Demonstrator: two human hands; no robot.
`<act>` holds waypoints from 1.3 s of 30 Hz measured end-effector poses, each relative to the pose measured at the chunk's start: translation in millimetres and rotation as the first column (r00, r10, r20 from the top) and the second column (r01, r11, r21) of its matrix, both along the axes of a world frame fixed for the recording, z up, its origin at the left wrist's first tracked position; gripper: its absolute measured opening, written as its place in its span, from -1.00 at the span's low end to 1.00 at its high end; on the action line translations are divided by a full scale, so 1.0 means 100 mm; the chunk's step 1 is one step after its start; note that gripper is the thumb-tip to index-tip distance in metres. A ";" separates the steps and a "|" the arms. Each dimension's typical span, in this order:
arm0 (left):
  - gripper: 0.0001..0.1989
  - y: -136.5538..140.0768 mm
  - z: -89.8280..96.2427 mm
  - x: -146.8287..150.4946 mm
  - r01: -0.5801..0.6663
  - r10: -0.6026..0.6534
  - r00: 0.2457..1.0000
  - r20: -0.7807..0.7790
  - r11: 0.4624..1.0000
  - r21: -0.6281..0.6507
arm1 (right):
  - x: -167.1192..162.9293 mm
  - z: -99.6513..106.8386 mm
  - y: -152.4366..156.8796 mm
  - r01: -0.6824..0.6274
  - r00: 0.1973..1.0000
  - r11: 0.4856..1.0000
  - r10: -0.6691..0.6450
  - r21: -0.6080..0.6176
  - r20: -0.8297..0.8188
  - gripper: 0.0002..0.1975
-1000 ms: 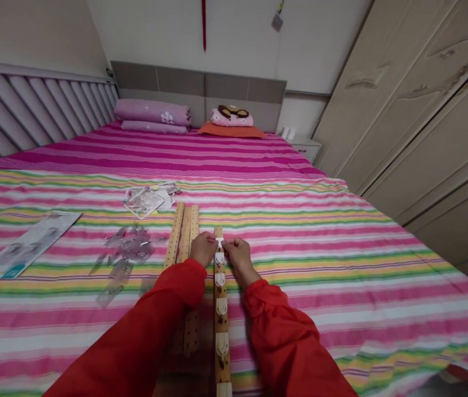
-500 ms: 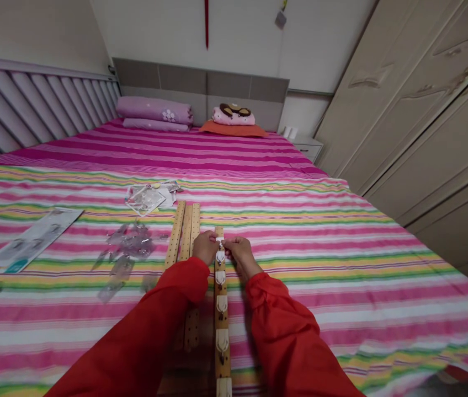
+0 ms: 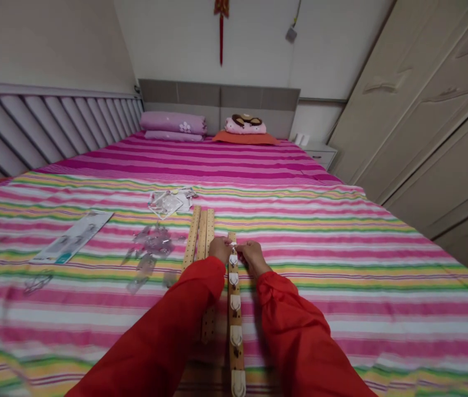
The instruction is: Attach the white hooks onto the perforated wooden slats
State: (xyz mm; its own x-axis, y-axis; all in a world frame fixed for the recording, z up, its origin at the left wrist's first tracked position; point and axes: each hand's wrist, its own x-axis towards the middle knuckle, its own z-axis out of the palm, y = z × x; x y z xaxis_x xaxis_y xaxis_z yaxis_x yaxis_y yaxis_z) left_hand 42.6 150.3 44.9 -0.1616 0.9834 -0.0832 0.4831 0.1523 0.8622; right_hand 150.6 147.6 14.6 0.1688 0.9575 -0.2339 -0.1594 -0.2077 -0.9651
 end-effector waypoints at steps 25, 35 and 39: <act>-0.59 -1.38 -0.21 -2.09 -0.215 0.355 0.869 -0.345 0.898 0.383 | 0.16 -0.13 -0.39 0.030 0.974 0.990 0.003 0.138 -0.227 -0.72; -0.65 -1.42 0.24 -1.85 -0.339 0.305 0.579 0.756 0.933 -0.117 | 0.16 -0.09 -0.49 0.064 0.955 0.989 -0.023 0.131 -0.295 -0.73; -0.80 -1.39 0.41 -1.58 -0.126 0.232 0.433 0.871 0.972 -0.196 | 0.18 -0.03 -0.52 0.068 0.948 0.989 -0.024 0.128 -0.319 -0.73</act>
